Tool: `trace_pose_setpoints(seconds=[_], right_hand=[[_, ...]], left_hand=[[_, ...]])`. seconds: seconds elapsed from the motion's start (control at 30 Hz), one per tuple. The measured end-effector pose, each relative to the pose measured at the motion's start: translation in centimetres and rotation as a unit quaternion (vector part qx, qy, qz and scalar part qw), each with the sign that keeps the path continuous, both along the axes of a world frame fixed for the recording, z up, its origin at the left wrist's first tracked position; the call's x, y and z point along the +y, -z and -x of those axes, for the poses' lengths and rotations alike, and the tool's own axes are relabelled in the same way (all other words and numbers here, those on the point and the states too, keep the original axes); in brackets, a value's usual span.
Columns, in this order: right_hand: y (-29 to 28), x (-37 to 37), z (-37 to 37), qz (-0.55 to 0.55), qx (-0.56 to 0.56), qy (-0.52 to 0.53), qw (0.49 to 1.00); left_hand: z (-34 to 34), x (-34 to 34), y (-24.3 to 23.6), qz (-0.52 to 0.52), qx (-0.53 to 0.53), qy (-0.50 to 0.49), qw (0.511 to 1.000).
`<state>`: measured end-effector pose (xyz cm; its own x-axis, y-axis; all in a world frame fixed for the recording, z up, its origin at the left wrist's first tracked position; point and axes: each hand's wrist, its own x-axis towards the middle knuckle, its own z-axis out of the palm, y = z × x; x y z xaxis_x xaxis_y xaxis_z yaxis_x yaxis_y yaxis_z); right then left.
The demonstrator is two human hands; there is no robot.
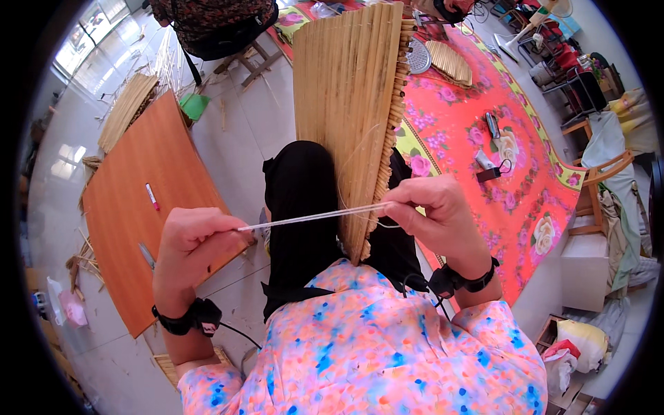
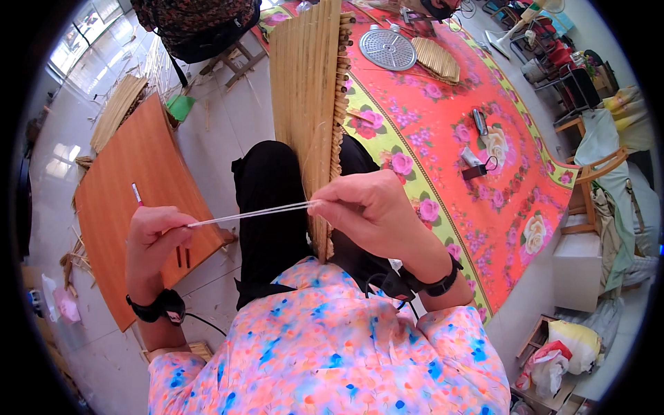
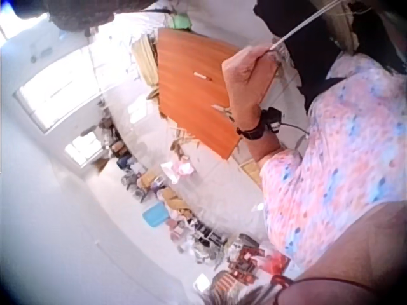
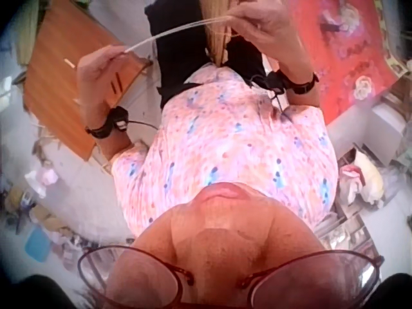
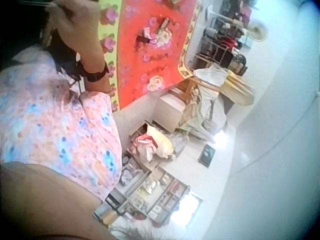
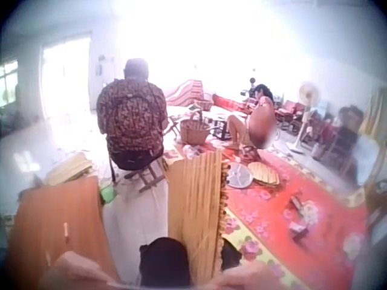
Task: The person constructs a bamboo item by threading cord through holes in bamboo slats and using pliers to secure the ends. The person handles bamboo slats and cord while seated on a floor mat.
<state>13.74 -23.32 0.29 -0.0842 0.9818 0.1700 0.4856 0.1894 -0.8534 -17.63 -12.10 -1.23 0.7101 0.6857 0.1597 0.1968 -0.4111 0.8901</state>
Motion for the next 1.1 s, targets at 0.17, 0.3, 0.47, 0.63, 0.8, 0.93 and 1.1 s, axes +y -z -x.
trace_pose_setpoints(seconds=[0.17, 0.3, 0.47, 0.63, 0.8, 0.93, 1.1], right_hand=[[-0.6, -0.2, 0.6, -0.039, 0.013, -0.039, 0.998], [-0.6, 0.2, 0.7, -0.055, 0.005, -0.048, 0.997], [-0.5, 0.5, 1.2, -0.031, 0.008, -0.073, 0.997], [1.3, 0.8, 2.5, 0.009, -0.001, -0.146, 0.989], [1.9, 1.1, 1.7, -0.172, -0.079, 0.129, 0.974], [4.3, 2.4, -1.7, -0.152, 0.041, 0.279, 0.947], [5.9, 4.2, -0.2, -0.102, 0.023, 0.272, 0.957]], left_hand=[[0.3, 1.0, 0.9, -0.051, -0.128, -0.061, 0.989], [0.6, 1.6, 0.7, -0.036, -0.264, -0.095, 0.959], [-0.4, 2.7, 3.1, 0.043, -0.502, 0.004, 0.864], [-3.9, 1.8, 1.9, 0.281, -0.567, 0.187, 0.752], [-2.2, 2.0, 0.1, 0.22, -0.543, 0.023, 0.81], [-4.0, 2.5, 0.7, 0.152, -0.383, -0.085, 0.907], [-13.4, 2.6, 4.7, 0.041, -0.201, -0.059, 0.977]])
